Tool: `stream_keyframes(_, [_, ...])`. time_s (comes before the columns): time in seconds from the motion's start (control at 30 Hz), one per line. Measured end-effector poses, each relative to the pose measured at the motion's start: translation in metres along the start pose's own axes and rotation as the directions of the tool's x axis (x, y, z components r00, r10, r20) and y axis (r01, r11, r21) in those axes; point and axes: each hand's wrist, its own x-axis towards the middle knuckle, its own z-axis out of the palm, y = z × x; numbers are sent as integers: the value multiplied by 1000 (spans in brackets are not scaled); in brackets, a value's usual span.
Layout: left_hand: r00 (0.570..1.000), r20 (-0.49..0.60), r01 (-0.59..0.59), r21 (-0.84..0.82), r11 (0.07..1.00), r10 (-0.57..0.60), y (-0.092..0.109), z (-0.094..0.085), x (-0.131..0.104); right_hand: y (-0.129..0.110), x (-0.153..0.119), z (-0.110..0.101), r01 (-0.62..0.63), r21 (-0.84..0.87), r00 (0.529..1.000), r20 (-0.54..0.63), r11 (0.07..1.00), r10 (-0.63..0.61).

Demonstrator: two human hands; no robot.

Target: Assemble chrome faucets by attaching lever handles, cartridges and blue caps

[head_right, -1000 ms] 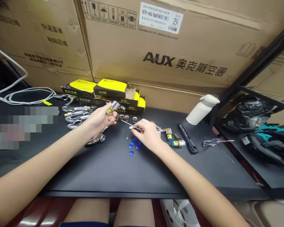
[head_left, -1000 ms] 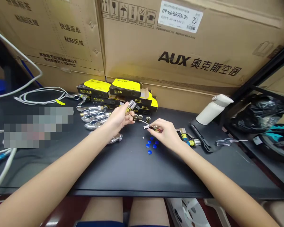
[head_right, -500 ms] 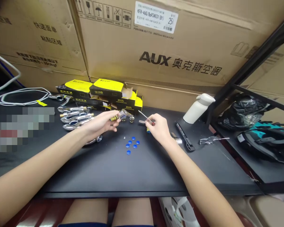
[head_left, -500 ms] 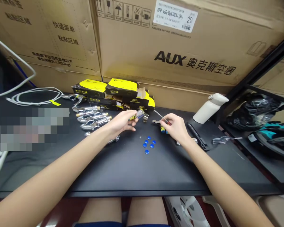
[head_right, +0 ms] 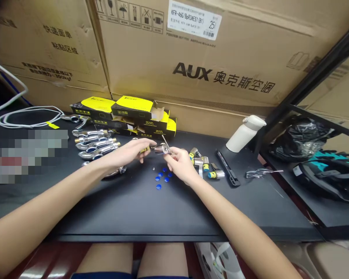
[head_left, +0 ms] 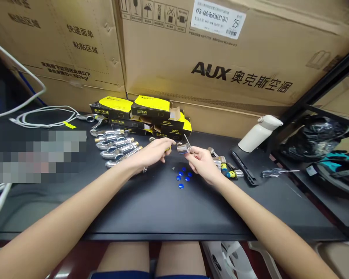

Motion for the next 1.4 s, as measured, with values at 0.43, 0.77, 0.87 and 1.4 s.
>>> stream_keyframes(0.43, [955,39,-258,601,757,295,-7,-28,15,5,5,-6,21,-390,1000,5,921,-21])
stream_keyframes(0.77, [962,170,-258,820,511,213,-1,-33,14,15,2,-9,33,-416,986,-133,909,-97])
stream_keyframes(0.87, [966,174,-246,852,462,192,-2,-35,15,17,4,-10,43,-417,981,-156,908,-118])
stream_keyframes(1.4, [964,148,-225,897,380,221,-7,-40,15,16,8,-73,-115,-369,990,-123,922,74])
